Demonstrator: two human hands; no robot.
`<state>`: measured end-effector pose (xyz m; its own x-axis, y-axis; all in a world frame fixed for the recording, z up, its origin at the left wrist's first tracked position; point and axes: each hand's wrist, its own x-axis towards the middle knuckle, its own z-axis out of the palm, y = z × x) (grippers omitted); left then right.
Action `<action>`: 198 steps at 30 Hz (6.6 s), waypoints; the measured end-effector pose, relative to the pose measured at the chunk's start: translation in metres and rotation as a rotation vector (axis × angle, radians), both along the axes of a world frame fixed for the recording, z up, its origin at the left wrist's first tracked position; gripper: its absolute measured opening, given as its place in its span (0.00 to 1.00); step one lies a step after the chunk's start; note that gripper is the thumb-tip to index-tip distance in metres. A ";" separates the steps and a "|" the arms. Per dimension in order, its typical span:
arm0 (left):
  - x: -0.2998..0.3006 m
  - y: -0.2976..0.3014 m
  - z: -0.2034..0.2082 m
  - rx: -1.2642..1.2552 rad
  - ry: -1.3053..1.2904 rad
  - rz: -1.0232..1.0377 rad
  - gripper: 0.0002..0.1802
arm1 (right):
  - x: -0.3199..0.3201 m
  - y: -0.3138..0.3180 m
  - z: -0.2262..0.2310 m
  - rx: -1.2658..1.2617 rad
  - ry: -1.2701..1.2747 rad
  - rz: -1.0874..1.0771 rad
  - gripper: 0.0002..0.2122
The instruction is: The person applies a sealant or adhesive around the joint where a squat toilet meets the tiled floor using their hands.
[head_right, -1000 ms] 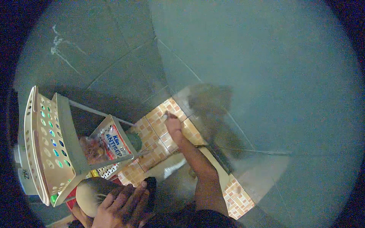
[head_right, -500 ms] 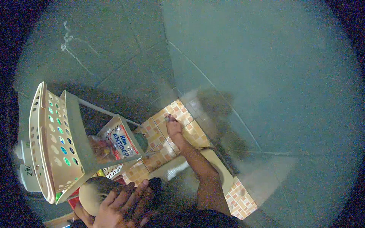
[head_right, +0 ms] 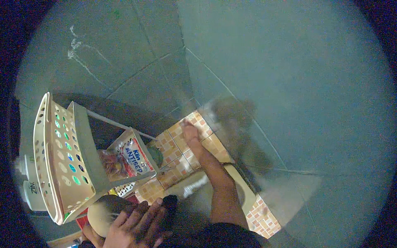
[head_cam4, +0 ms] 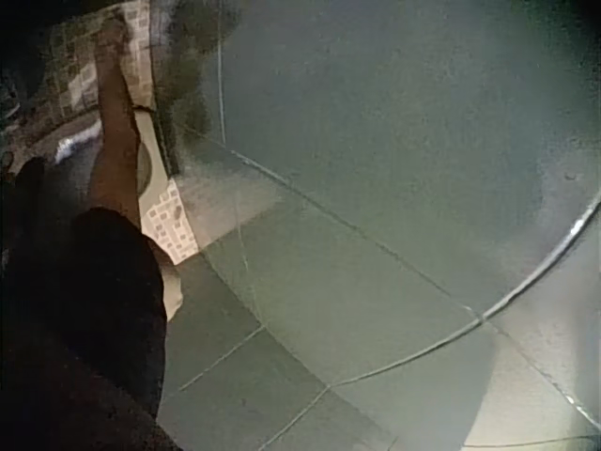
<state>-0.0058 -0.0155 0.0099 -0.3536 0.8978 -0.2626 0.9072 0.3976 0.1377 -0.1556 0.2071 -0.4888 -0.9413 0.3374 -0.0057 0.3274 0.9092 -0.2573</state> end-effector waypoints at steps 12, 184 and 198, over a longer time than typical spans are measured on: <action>0.002 0.002 -0.001 -0.016 -0.037 0.002 0.29 | -0.019 0.062 -0.012 0.147 -0.199 -0.034 0.16; 0.014 -0.012 0.018 0.091 -0.072 -0.045 0.27 | 0.124 -0.061 -0.002 -0.012 0.272 0.442 0.08; 0.005 0.008 0.010 0.146 -0.102 -0.154 0.28 | 0.249 0.053 0.063 0.094 -0.285 -0.177 0.09</action>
<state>-0.0003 -0.0079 0.0195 -0.1875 0.9702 -0.1535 0.9341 0.2245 0.2775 0.0936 0.2600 -0.4257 -0.8330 0.5070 -0.2215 0.5291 0.8470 -0.0509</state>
